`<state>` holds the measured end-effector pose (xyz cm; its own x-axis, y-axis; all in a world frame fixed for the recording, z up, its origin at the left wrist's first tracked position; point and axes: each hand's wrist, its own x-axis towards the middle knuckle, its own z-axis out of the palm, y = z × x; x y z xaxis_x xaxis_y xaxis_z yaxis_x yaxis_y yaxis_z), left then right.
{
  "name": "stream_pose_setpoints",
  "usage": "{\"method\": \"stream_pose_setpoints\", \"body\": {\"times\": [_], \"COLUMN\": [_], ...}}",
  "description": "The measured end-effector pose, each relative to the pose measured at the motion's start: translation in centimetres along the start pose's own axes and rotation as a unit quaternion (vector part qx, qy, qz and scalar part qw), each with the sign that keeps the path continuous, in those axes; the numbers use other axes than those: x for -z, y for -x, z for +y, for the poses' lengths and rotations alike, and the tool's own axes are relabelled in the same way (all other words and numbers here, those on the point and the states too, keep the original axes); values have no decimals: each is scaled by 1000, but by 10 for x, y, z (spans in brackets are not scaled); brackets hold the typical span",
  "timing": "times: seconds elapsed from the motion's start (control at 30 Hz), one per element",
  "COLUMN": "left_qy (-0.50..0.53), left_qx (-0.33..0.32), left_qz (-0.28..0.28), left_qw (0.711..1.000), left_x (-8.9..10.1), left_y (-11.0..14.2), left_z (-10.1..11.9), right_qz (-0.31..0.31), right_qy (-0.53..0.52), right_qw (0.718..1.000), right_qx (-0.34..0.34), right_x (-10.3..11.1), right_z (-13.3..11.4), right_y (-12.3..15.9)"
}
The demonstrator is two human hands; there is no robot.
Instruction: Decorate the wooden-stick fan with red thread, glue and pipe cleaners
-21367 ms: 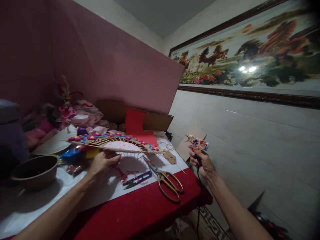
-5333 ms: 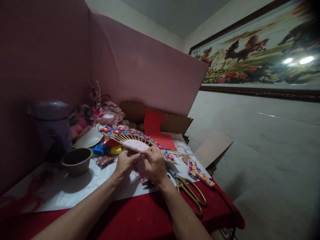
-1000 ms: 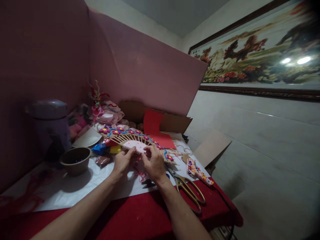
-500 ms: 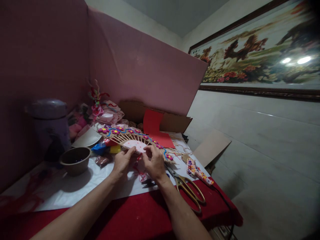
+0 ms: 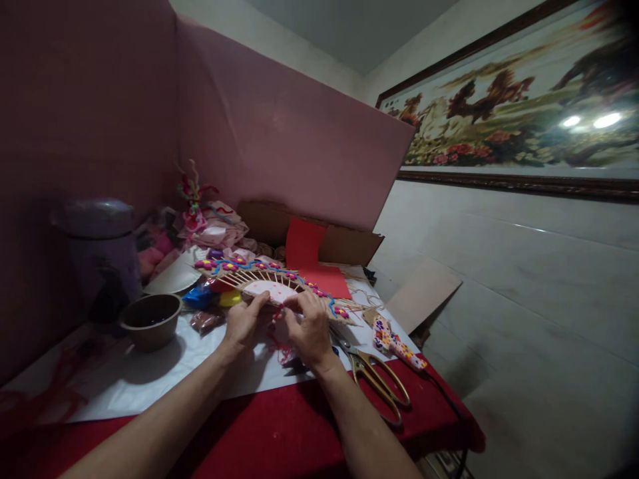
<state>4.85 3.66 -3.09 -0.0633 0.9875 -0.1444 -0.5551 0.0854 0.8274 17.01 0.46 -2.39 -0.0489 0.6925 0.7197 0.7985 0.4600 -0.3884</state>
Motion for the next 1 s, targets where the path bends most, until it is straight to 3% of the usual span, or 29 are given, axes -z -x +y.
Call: {"method": "stream_pose_setpoints", "body": {"times": [0.5, 1.0], "left_qy": [-24, -35], "left_qx": [44, 40], "left_qz": [4, 12], "left_qw": [999, 998], "left_x": [0, 2], "left_y": [5, 4], "left_z": [0, -1], "right_qz": [-24, -22], "right_qy": [21, 20], "right_qw": [999, 999], "right_qx": [-6, -18], "right_x": [-3, -8], "right_z": [1, 5], "right_y": [0, 0]}}
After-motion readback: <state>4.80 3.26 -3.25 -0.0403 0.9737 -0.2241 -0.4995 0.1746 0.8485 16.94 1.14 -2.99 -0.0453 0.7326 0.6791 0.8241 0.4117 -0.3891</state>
